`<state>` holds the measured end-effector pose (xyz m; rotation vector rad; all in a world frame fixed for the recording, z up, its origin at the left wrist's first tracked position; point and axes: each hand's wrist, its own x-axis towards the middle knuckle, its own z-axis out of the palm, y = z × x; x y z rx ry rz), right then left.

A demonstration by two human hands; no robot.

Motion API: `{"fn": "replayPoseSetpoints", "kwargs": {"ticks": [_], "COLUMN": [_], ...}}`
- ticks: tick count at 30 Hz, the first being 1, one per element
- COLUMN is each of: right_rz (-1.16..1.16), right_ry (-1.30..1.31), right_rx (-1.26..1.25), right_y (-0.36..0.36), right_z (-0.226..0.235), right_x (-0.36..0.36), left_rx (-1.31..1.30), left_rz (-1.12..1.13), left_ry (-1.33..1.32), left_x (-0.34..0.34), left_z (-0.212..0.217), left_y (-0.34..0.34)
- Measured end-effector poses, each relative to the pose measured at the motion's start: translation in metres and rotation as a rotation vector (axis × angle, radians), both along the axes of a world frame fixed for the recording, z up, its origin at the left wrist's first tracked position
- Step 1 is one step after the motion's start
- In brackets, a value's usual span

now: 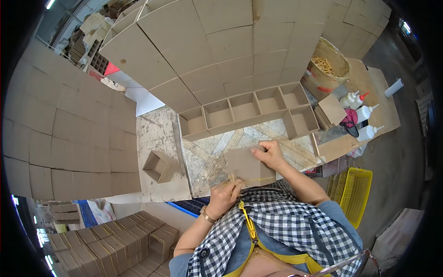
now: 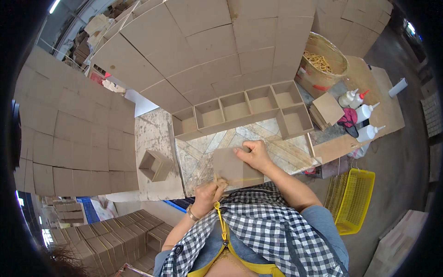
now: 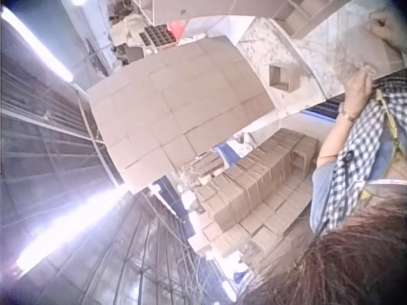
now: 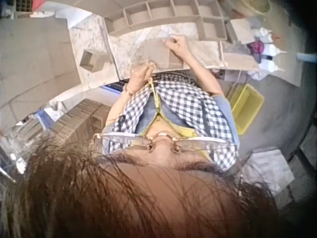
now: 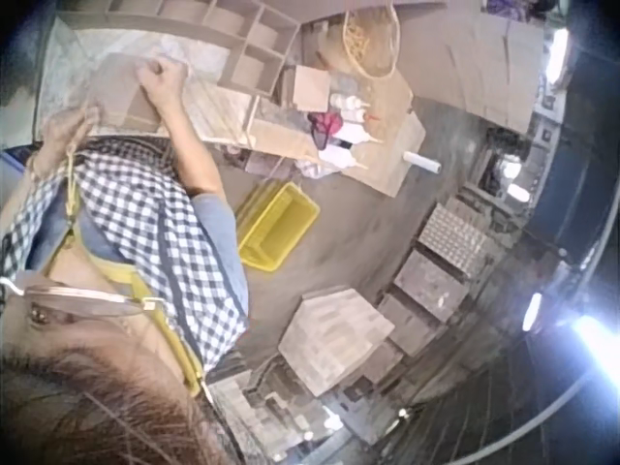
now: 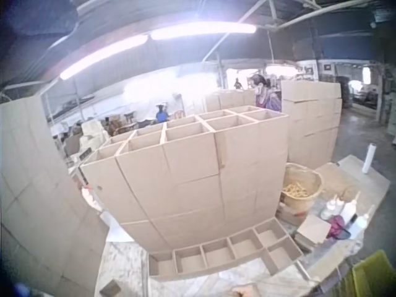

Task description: The recorder is assembling small cardboard bins and placing them into a larger grid-like cardboard organizer frame.

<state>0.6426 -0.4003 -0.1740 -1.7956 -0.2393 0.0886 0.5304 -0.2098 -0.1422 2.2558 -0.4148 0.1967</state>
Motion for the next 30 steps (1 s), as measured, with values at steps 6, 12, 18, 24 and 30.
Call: {"fn": "replayPoseSetpoints", "kwargs": {"ticks": [6, 12, 18, 24, 30], "right_rz": [0.003, -0.375, 0.082, -0.033, -0.16], "right_ry": [-0.099, -0.12, -0.727, -0.799, -0.775], "right_rx": [-0.084, 0.302, -0.548, -0.85, -0.899], "right_y": [-0.018, -0.091, -0.068, -0.064, -0.053], "right_z": [-0.006, 0.013, -0.033, -0.095, -0.111], "right_x": [0.022, 0.065, 0.018, 0.017, 0.031], "left_rx": [0.141, -0.157, -0.754, -0.242, -0.041], "left_rz": [-0.281, 0.103, 0.624, 0.429, 0.29], "left_ry": [0.193, 0.469, 0.75, 0.76, 0.695], "left_x": [0.004, -0.026, -0.029, -0.021, 0.016], "left_z": [0.014, -0.009, -0.088, -0.08, -0.018], "left_y": [0.008, 0.045, 0.077, 0.042, 0.013]}}
